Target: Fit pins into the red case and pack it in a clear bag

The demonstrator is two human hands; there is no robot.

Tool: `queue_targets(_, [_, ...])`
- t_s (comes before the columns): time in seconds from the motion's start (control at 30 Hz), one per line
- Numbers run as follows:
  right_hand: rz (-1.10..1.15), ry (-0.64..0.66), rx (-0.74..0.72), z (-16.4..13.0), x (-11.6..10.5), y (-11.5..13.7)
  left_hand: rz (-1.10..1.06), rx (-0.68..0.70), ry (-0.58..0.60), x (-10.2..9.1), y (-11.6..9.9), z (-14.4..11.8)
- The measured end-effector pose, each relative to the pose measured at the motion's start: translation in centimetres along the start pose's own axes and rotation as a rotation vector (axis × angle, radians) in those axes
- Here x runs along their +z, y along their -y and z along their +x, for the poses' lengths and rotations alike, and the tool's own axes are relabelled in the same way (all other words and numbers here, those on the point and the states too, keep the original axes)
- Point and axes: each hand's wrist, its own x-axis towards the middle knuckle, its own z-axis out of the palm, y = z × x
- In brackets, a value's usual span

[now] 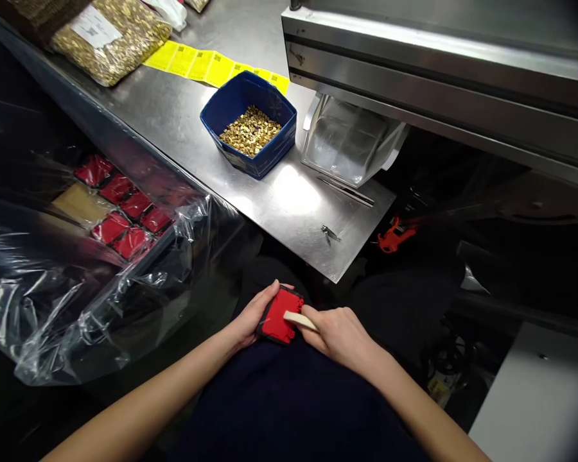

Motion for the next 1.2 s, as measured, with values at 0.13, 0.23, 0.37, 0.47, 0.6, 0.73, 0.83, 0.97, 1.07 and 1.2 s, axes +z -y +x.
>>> queue_targets(0.13, [-0.02, 0.019, 0.003, -0.06, 0.32, -0.15, 0.036, 0.009, -0.016, 0.11, -0.01, 0.03])
queue_targets(0.23, [-0.042, 0.002, 0.004, 0.09, 0.33, -0.55, 0.009, -0.033, -0.012, 0.21, -0.21, 0.03])
queue_targets(0.37, [0.02, -0.003, 0.0, -0.41, 0.11, -0.9, -0.011, -0.064, -0.002, 0.27, -0.6, -0.08])
queue_targets(0.47, [0.02, 0.004, -0.035, -0.47, 0.22, -0.78, -0.023, -0.077, 0.019, 0.21, -0.76, -0.1])
queue_targets(0.6, [-0.008, -0.026, 0.006, -0.02, 0.21, -0.91, -0.105, -0.145, 0.04, 0.04, -0.63, -0.11])
queue_targets(0.73, [0.007, -0.017, -0.005, -0.1, 0.15, -0.77, -0.092, -0.137, 0.024, 0.04, -0.48, -0.16])
queue_targets(0.83, [-0.001, -0.002, -0.04, 0.04, 0.12, -0.54, -0.087, -0.12, 0.025, 0.11, -0.55, -0.2])
queue_targets(0.97, [-0.006, -0.035, 0.034, -0.11, 0.24, -0.82, -0.097, -0.165, 0.026, 0.19, -0.62, -0.28])
queue_targets(1.07, [0.013, -0.019, 0.006, -0.39, 0.55, -0.68, -0.044, -0.108, 0.02, 0.39, -0.62, -0.26])
queue_targets(1.2, [0.025, -0.045, -0.022, -0.03, 0.66, -0.56, -0.034, -0.098, 0.016, 0.56, -0.69, -0.23])
